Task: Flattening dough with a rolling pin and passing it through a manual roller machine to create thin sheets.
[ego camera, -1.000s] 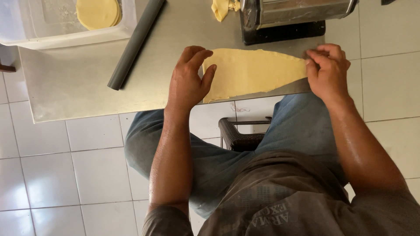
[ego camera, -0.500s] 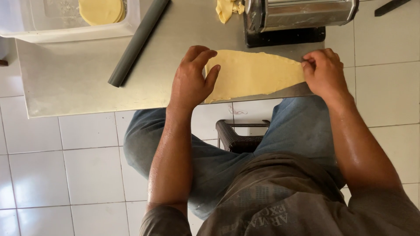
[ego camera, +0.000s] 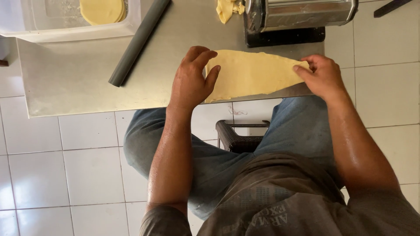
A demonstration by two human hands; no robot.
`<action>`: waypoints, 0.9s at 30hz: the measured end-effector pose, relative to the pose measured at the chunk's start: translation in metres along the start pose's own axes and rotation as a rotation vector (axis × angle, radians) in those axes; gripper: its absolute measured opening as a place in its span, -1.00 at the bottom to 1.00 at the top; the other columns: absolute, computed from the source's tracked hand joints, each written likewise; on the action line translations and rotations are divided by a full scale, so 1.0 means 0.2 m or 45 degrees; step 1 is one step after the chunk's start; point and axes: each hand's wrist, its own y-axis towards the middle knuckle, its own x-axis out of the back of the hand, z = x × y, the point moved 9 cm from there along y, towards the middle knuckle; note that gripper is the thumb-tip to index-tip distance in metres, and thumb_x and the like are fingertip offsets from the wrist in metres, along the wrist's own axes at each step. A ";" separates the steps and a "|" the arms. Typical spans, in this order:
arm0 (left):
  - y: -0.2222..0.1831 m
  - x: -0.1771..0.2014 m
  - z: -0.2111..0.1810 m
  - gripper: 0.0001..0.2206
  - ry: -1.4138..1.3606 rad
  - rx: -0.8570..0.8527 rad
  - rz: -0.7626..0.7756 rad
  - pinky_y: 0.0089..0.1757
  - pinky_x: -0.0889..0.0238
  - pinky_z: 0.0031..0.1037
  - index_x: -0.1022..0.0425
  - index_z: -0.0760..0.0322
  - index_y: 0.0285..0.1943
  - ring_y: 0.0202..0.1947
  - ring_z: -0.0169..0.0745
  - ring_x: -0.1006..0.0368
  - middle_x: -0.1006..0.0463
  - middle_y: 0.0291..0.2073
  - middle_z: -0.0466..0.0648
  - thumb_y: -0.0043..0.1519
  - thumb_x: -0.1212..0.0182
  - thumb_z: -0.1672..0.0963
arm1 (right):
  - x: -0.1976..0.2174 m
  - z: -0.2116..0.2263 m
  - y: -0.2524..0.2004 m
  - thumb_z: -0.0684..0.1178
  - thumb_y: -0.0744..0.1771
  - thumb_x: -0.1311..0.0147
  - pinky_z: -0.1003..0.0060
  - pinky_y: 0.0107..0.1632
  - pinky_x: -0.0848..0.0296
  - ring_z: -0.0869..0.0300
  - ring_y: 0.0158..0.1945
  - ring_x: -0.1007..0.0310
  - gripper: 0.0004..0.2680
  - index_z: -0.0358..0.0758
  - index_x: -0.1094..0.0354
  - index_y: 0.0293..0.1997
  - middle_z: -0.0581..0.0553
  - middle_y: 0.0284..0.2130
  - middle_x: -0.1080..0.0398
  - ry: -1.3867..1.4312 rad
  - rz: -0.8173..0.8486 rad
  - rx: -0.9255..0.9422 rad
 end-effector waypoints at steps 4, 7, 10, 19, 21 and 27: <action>0.01 0.01 -0.02 -0.78 0.077 0.089 0.022 -0.07 -0.49 -0.12 -0.59 0.33 0.09 -0.08 0.20 -0.59 -0.49 -0.06 0.17 0.30 -0.29 0.15 | -0.06 -0.02 0.01 0.00 0.30 -0.26 -0.01 -0.11 -0.44 -0.23 -0.11 -0.53 -0.81 -0.18 -0.53 -0.06 -0.33 -0.28 -0.51 -0.040 -0.070 0.253; 0.01 0.03 -0.02 -0.78 0.063 0.064 -0.021 -0.09 -0.50 -0.13 -0.60 0.34 0.07 -0.13 0.21 -0.60 -0.49 -0.08 0.16 0.28 -0.31 0.16 | -0.06 -0.04 0.04 -0.12 0.33 -0.26 0.23 -0.18 -0.41 0.06 -0.23 -0.51 -0.77 -0.19 -0.50 0.11 -0.25 -0.27 -0.52 0.149 -0.041 0.314; 0.02 0.08 -0.01 -0.79 0.026 0.049 -0.081 -0.10 -0.50 -0.11 -0.60 0.35 0.06 -0.15 0.23 -0.61 -0.50 -0.10 0.16 0.28 -0.31 0.17 | -0.01 0.20 -0.07 -0.24 0.33 -0.18 0.37 -0.20 -0.41 0.19 -0.29 -0.43 -0.71 -0.33 -0.46 0.21 -0.29 -0.31 -0.51 0.440 0.072 0.346; 0.04 0.35 -0.07 -0.60 -0.793 0.031 -0.182 0.14 -0.43 -0.33 -0.41 0.17 0.28 0.25 -0.04 -0.49 -0.40 0.29 -0.04 0.40 -0.14 -0.07 | 0.33 1.06 -0.36 -0.19 0.31 -0.21 0.50 0.04 -0.46 0.29 -0.18 -0.57 -0.70 -0.20 -0.47 0.19 -0.13 -0.09 -0.60 0.156 0.399 0.734; 0.12 0.48 -0.23 -0.53 -0.819 -0.055 -0.041 0.25 -0.35 -0.27 -0.32 0.17 0.39 0.37 0.01 -0.41 -0.35 0.38 -0.04 0.43 -0.09 -0.11 | 0.44 1.26 -0.44 -0.16 0.29 -0.22 0.47 0.13 -0.41 0.29 -0.07 -0.56 -0.70 -0.18 -0.50 0.16 -0.09 -0.05 -0.59 0.077 0.411 0.823; 0.34 0.47 -0.75 -0.17 -1.203 -0.303 0.889 0.63 0.05 0.09 0.10 0.17 0.69 0.74 0.18 0.05 0.06 0.69 0.06 0.38 -0.19 -0.21 | 0.71 1.59 -0.54 0.12 0.19 -0.33 0.45 -0.26 -0.43 0.46 -0.42 -0.63 -0.67 0.46 -0.65 0.05 0.30 -0.37 -0.80 -0.483 0.532 1.016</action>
